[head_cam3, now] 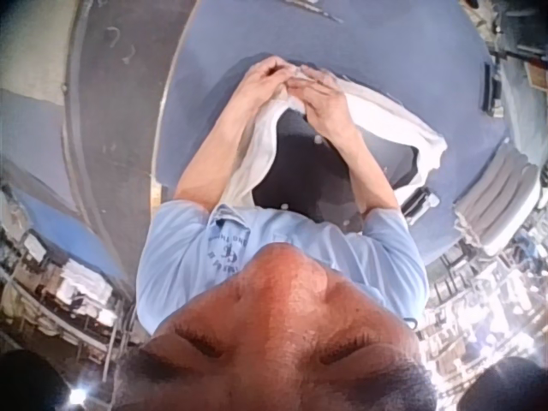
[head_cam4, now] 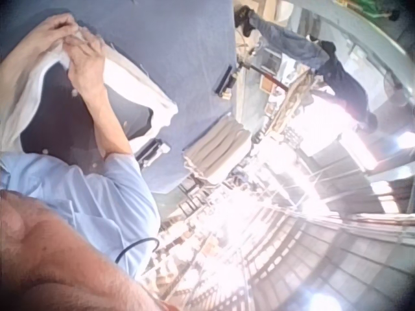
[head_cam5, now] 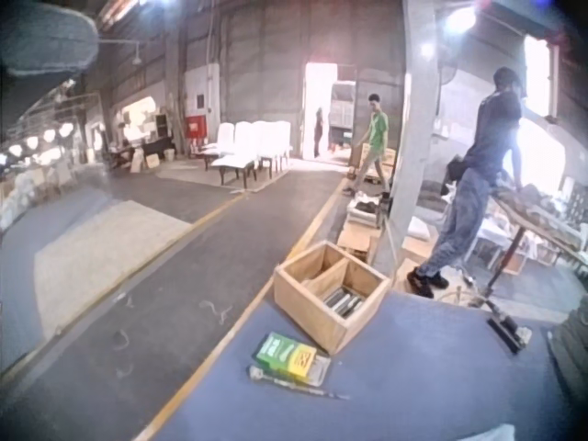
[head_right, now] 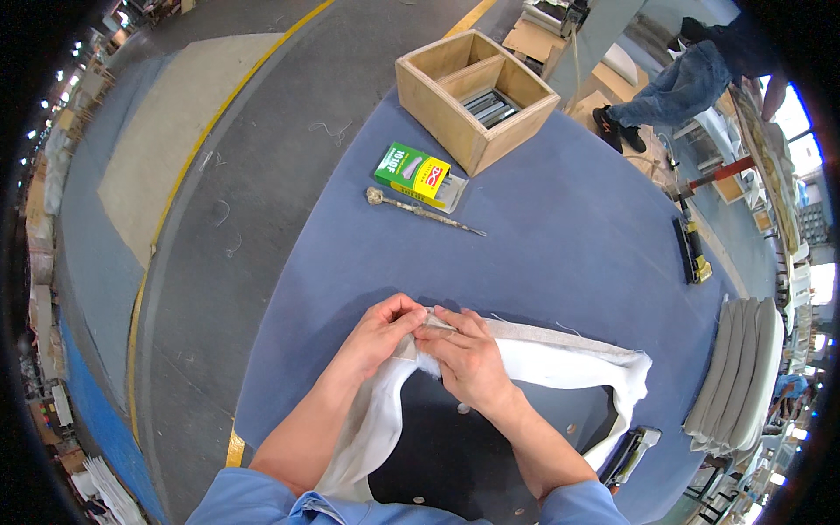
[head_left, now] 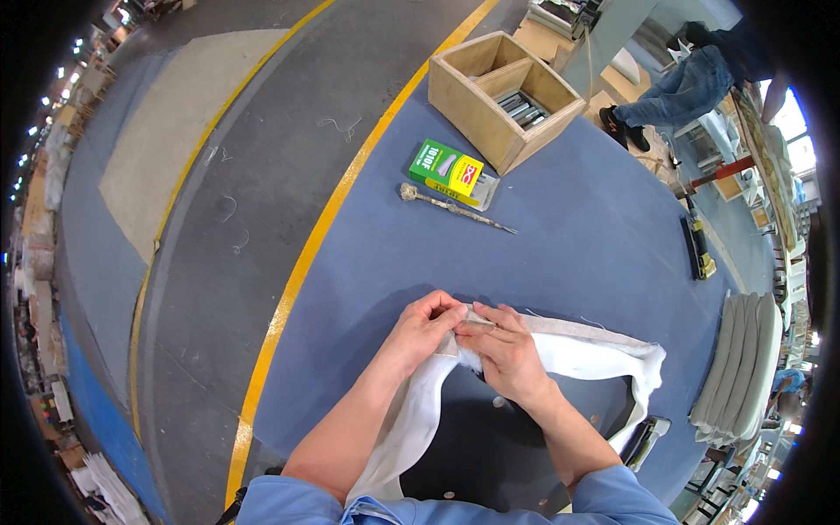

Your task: The person staples white fabric onto a black chair seat base using a pneumatic staple gun, smoothing and folding the fabric edges around the perimeter. They flip the seat to check fit, then place the finished unit onto a stack of similar upholstered seats.

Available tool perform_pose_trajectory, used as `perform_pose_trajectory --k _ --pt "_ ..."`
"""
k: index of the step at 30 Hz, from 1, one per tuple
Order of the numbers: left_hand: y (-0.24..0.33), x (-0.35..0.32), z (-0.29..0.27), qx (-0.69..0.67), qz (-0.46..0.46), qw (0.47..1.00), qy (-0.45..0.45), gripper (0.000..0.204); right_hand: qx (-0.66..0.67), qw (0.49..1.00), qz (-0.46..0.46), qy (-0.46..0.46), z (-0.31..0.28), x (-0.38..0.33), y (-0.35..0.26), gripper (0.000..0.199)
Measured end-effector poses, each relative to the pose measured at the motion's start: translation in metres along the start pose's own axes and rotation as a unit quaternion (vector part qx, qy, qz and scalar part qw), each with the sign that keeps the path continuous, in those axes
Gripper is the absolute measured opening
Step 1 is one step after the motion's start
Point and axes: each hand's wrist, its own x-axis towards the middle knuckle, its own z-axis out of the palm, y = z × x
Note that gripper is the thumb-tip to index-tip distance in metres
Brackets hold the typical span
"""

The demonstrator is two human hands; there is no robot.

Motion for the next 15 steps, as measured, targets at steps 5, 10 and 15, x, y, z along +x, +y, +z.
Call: perform_pose_trajectory --k 5,10,15 --pt "-0.004 0.000 0.001 0.008 -0.003 1.000 -0.004 0.015 0.030 0.998 0.044 -0.026 -0.033 -0.021 -0.032 0.035" --pt "0.004 -0.007 0.004 0.026 -0.022 0.999 0.017 0.018 0.011 0.886 0.320 0.336 -0.155 -0.173 0.007 0.026" --pt "0.003 0.000 0.005 0.033 -0.027 0.999 -0.013 0.022 -0.256 0.624 0.713 0.190 -0.215 -0.413 0.027 0.031"
